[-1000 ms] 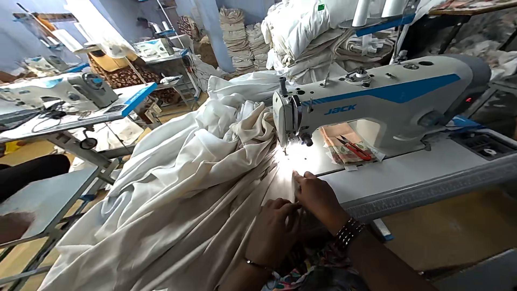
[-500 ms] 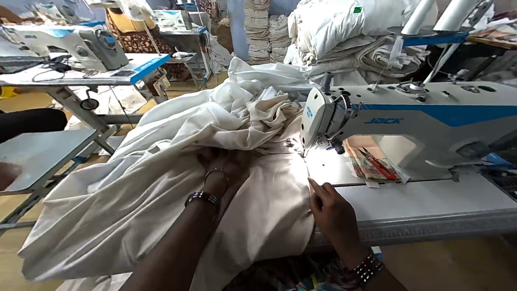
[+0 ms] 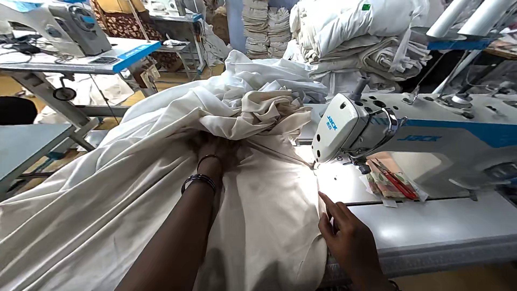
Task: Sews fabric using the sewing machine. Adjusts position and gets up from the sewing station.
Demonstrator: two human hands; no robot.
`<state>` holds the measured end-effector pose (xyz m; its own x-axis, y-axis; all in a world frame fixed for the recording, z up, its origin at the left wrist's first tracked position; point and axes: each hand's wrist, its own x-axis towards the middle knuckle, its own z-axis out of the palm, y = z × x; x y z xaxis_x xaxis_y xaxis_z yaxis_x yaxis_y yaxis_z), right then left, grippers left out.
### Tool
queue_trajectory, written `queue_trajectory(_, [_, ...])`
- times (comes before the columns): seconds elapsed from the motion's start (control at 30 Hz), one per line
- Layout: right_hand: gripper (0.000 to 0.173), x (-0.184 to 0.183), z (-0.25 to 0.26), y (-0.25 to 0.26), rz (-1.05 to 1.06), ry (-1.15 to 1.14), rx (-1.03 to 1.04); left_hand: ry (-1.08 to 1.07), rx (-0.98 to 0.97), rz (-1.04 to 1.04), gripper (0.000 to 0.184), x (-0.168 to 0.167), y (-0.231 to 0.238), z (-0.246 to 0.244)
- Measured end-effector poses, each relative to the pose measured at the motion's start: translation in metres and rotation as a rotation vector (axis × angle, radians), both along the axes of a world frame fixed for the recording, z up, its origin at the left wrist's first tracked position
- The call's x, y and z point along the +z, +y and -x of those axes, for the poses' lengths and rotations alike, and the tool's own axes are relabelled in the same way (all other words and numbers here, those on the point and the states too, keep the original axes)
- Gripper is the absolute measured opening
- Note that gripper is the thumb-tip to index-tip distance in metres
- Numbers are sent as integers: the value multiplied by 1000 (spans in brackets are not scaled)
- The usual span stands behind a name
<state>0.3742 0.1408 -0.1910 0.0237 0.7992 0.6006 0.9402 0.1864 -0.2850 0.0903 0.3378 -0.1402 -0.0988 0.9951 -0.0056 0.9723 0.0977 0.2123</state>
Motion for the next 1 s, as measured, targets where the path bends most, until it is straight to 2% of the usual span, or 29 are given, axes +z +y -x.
queue_trajectory(0.13, [50,10,-9,3,136,351,72,-33,-7,-8,67,-1,-1,1])
queue_trajectory(0.23, [54,22,-24,20,202,571,44,-60,1,-37,63,-3,-4,1])
queue_trajectory(0.3, [48,31,-38,36,152,477,-4,-44,5,-50,61,-6,-4,2])
queue_trajectory(0.47, [23,47,-69,67,-179,-74,-125,-53,26,-4,63,-9,0,4])
queue_trajectory(0.53, [19,49,-72,69,-219,-160,-168,-45,14,0,62,-13,2,7])
queue_trajectory(0.63, [28,46,-56,65,-93,-38,-197,-18,4,0,61,-16,4,11])
queue_trajectory(0.73, [49,48,-36,53,346,152,-112,-37,0,14,60,-14,-3,17])
queue_trajectory(0.77, [54,45,-27,49,414,158,-64,-49,3,40,62,-10,-4,21])
queue_trajectory(0.83, [54,30,-3,37,350,89,42,-91,-4,55,65,-8,-10,33])
queue_trajectory(0.9, [36,13,23,20,196,51,185,-152,-35,32,63,-8,-19,50])
queue_trajectory(1.0, [38,10,60,-12,115,108,456,-234,-120,-76,49,-12,-34,86])
